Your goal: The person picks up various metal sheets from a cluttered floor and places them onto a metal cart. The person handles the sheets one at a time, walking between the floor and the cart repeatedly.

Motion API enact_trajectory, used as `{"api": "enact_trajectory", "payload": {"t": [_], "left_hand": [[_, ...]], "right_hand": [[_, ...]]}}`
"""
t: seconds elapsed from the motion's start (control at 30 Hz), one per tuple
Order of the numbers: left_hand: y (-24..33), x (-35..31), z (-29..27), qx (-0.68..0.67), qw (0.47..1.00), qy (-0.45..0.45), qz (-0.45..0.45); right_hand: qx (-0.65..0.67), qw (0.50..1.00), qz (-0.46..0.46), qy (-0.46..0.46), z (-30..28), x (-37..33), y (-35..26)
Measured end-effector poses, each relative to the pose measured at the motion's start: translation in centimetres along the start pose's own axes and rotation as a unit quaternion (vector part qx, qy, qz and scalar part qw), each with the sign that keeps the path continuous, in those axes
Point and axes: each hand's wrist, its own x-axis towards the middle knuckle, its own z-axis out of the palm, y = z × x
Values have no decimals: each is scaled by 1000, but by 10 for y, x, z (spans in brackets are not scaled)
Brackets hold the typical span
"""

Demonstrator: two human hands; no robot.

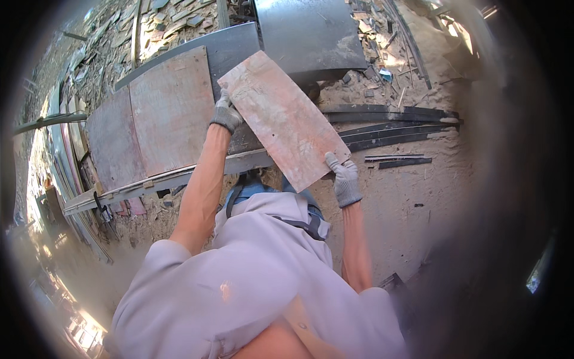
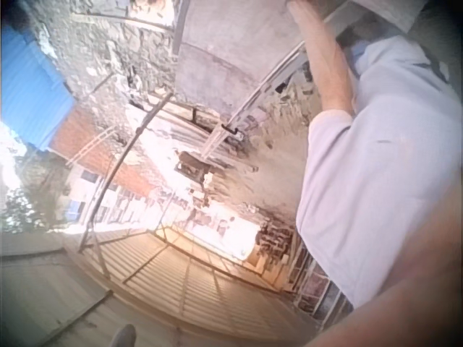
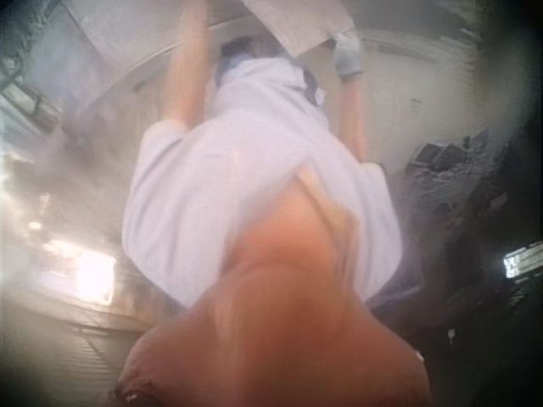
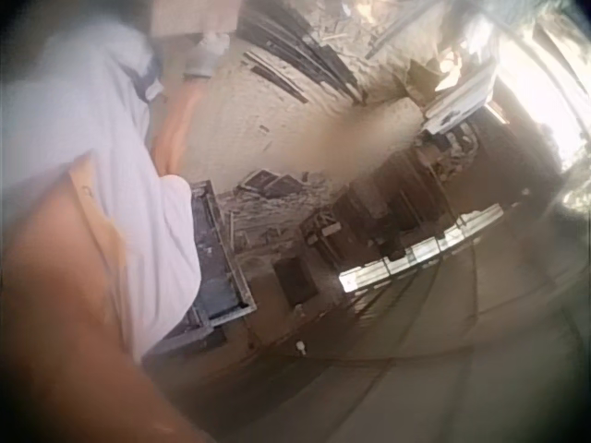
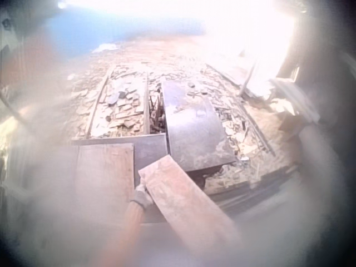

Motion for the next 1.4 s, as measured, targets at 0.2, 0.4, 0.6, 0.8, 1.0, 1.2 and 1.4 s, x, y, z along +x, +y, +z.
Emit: {"api": "enact_trajectory", "payload": {"t": [0.2, 0.4, 0.6, 0.8, 1.0, 1.2, 1.4], "left_hand": [[-8, -83, 74, -7, 991, -49, 127], [-32, -175, 87, -59, 955, 88, 276], [-54, -243, -8, -147, 924, 97, 338], [-41, -330, -16, -91, 908, 116, 392], [-55, -355, -73, -142, 895, 193, 377], [-44, -354, -122, -146, 920, 156, 329], [12, -359, -127, -40, 975, 107, 192]], "right_hand": [[13, 992, -123, 33, -25, -3, -26], [-40, 952, -201, 227, -14, 34, -2], [-69, 970, -191, 131, 17, 26, -43], [-181, 922, -314, 136, -15, 53, -10], [-222, 905, -359, 52, 0, 35, -19], [-254, 923, -289, -3, 22, -13, -27], [-219, 944, -203, 142, 4, -40, -1]]}}
